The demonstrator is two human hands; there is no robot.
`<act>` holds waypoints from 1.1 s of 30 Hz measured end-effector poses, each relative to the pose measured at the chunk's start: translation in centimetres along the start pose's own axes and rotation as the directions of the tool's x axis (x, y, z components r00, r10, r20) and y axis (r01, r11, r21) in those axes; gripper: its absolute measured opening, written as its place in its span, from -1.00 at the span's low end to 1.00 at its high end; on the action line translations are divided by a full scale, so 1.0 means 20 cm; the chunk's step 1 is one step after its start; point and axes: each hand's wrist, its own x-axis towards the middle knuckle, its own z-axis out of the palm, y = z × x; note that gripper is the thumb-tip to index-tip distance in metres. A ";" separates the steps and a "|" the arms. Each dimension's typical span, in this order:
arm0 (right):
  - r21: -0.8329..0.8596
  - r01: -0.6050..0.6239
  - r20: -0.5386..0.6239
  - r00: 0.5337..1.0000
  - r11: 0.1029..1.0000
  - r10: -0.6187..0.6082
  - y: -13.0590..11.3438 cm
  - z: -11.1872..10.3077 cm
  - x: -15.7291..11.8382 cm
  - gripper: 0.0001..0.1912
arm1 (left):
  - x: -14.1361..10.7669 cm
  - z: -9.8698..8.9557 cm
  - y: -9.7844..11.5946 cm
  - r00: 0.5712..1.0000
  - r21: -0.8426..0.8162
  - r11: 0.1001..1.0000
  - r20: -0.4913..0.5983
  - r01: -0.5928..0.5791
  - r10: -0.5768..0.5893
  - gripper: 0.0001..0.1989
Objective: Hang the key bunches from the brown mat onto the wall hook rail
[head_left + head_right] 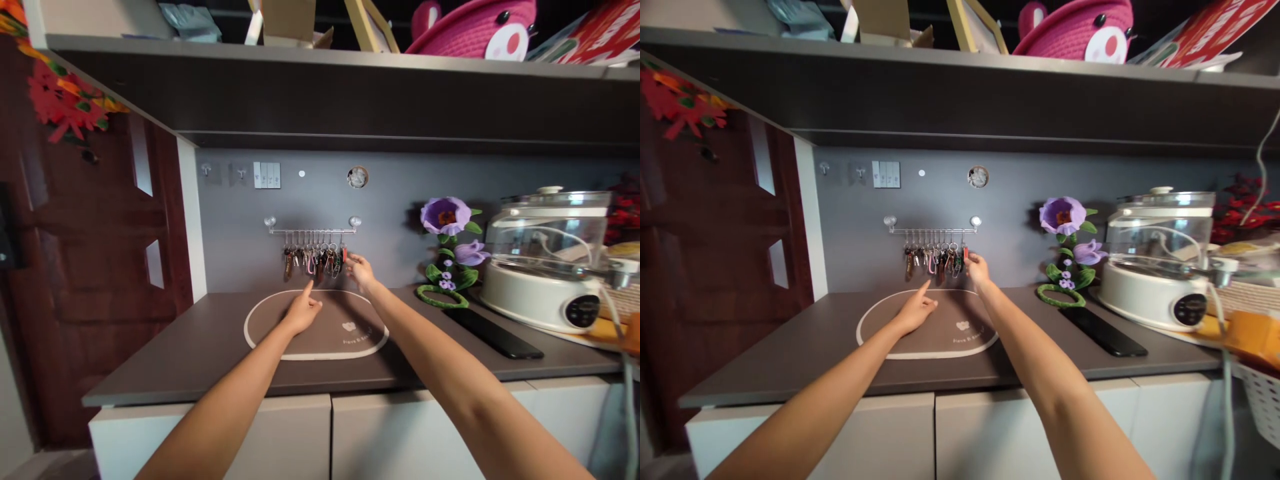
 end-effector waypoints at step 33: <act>-0.287 0.412 0.529 0.821 0.865 -0.216 0.09 -0.15 -0.59 -0.16 | -0.29 -0.25 0.06 0.982 -0.128 0.989 -0.181 -0.074 0.050 -0.16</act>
